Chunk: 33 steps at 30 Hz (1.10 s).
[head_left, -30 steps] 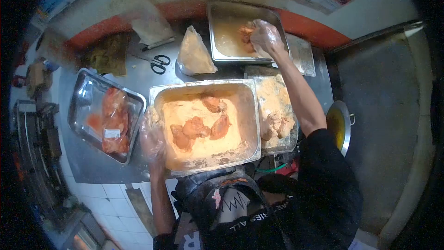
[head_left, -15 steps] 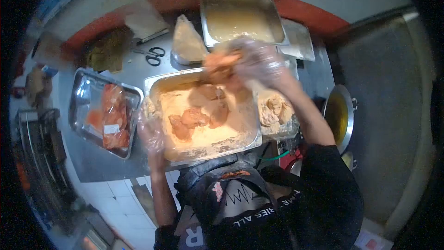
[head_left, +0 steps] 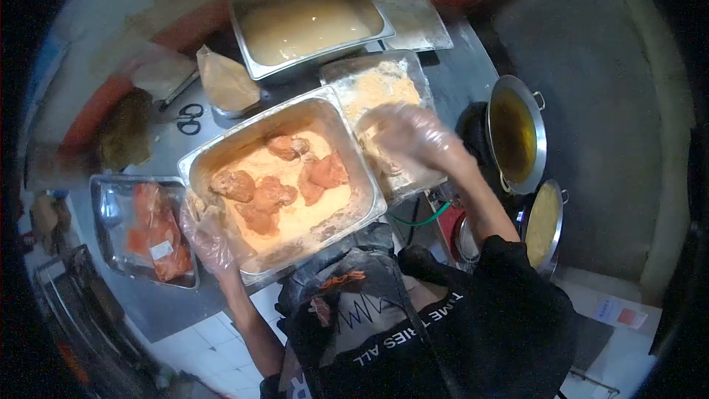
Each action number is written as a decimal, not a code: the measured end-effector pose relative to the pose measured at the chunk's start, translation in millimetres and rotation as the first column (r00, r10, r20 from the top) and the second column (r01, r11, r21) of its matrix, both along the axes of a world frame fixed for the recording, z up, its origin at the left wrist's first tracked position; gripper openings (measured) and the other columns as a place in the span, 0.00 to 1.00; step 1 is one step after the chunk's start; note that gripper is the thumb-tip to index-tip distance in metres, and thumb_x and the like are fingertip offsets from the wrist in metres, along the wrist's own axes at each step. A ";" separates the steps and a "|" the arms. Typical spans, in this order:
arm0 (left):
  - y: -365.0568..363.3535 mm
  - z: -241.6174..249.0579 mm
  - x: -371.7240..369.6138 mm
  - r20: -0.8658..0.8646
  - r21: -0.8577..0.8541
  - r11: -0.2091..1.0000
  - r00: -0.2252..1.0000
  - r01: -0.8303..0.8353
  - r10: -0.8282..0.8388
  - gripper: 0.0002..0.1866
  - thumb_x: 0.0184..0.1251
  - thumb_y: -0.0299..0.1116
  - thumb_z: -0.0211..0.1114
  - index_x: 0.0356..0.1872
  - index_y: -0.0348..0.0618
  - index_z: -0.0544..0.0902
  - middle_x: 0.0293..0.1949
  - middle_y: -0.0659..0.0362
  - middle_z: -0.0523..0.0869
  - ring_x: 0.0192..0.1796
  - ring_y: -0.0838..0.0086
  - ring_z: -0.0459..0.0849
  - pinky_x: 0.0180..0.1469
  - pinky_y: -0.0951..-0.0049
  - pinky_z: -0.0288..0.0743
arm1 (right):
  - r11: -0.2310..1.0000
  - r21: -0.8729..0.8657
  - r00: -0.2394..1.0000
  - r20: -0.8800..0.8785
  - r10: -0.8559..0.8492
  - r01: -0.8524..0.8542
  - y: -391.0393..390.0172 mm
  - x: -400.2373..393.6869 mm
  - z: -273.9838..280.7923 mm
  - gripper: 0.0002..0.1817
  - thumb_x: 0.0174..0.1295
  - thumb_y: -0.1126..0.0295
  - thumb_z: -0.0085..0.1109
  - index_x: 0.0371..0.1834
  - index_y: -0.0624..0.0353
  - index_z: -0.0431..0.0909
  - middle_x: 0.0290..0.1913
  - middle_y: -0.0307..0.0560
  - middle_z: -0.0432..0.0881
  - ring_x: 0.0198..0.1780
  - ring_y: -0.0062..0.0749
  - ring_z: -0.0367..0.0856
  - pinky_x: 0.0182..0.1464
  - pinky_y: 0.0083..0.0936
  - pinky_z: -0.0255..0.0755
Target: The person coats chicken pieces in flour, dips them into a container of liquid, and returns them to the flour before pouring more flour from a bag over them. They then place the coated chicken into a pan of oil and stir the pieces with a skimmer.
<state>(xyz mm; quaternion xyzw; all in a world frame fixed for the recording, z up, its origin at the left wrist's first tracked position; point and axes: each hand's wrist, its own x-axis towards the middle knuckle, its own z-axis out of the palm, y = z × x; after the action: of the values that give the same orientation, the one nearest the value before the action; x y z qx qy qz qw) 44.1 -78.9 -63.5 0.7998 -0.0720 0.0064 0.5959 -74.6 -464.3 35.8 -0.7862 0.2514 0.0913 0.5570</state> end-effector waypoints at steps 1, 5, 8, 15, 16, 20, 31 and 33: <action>-1.9 1.0 -1.4 -0.051 -0.069 0.997 0.998 -0.023 0.020 0.25 0.71 0.26 0.60 0.67 0.32 0.69 0.67 0.49 0.73 0.69 0.63 0.70 0.71 0.65 0.63 | 0.987 0.000 0.987 0.009 -0.158 0.158 -26.1 -17.9 -8.7 0.18 0.69 0.61 0.54 0.53 0.62 0.82 0.53 0.52 0.84 0.50 0.36 0.84 0.55 0.30 0.77; -3.0 2.0 -3.8 -0.100 -0.178 0.984 0.995 -0.032 0.015 0.25 0.71 0.26 0.61 0.68 0.33 0.69 0.68 0.50 0.72 0.68 0.64 0.71 0.69 0.66 0.66 | 0.575 -0.653 0.827 -0.558 0.076 -0.493 -104.2 -74.3 -79.8 0.15 0.66 0.62 0.58 0.50 0.59 0.82 0.51 0.55 0.85 0.49 0.41 0.85 0.53 0.32 0.78; -0.4 1.2 -2.4 -0.067 -0.144 0.989 0.998 -0.016 0.006 0.25 0.71 0.26 0.62 0.68 0.34 0.70 0.68 0.50 0.72 0.69 0.64 0.70 0.70 0.66 0.65 | 0.422 -0.648 0.769 -0.582 0.263 -0.634 -152.6 -137.3 -213.6 0.15 0.65 0.62 0.59 0.50 0.57 0.82 0.50 0.57 0.85 0.51 0.45 0.85 0.53 0.37 0.79; -2.8 5.2 -3.1 -0.032 -0.135 0.991 0.999 0.025 -0.030 0.25 0.71 0.27 0.63 0.67 0.34 0.71 0.69 0.50 0.71 0.71 0.63 0.69 0.72 0.65 0.63 | 0.734 -0.669 0.928 -0.191 -0.321 0.117 -120.2 -113.6 -215.6 0.22 0.60 0.52 0.64 0.50 0.55 0.81 0.46 0.54 0.85 0.46 0.42 0.84 0.49 0.37 0.79; -5.8 9.6 -4.7 -0.030 -0.138 0.990 0.999 0.032 -0.037 0.25 0.71 0.27 0.63 0.67 0.34 0.71 0.69 0.50 0.71 0.71 0.63 0.69 0.72 0.65 0.63 | 0.878 -0.296 0.916 -0.022 -0.400 0.376 -152.2 -128.9 -267.1 0.25 0.57 0.48 0.65 0.50 0.56 0.81 0.46 0.54 0.85 0.46 0.41 0.84 0.48 0.37 0.78; -7.9 14.7 -7.9 -0.121 -0.103 0.992 0.991 -0.068 0.055 0.24 0.70 0.26 0.63 0.66 0.33 0.73 0.69 0.49 0.71 0.71 0.62 0.68 0.72 0.65 0.63 | 0.827 -0.484 0.871 -0.491 0.014 -0.286 -117.0 -69.8 -124.9 0.25 0.58 0.49 0.65 0.48 0.59 0.84 0.48 0.51 0.86 0.49 0.41 0.84 0.54 0.35 0.75; -0.5 9.2 -1.0 -0.036 -0.037 0.999 0.999 0.009 -0.010 0.27 0.68 0.29 0.65 0.66 0.32 0.72 0.67 0.49 0.73 0.70 0.61 0.69 0.72 0.64 0.63 | 0.867 -0.044 0.696 -0.617 0.368 -0.497 -111.8 1.5 -90.1 0.22 0.61 0.58 0.60 0.57 0.55 0.80 0.49 0.47 0.84 0.48 0.36 0.81 0.51 0.33 0.76; 1.3 2.0 1.8 0.050 0.012 0.999 0.998 0.030 -0.031 0.27 0.69 0.29 0.65 0.67 0.32 0.72 0.67 0.48 0.74 0.70 0.61 0.69 0.72 0.64 0.62 | 0.511 -0.270 0.573 -0.490 0.657 -0.816 -124.1 -9.9 -156.0 0.26 0.51 0.60 0.67 0.56 0.55 0.80 0.44 0.45 0.85 0.43 0.37 0.81 0.44 0.34 0.75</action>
<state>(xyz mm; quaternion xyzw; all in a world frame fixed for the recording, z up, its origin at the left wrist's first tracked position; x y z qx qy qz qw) 45.9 -77.6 -61.5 0.8016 -0.0993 0.0172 0.5893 -84.5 -588.4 -120.2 -0.8989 -0.0107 0.3873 0.2047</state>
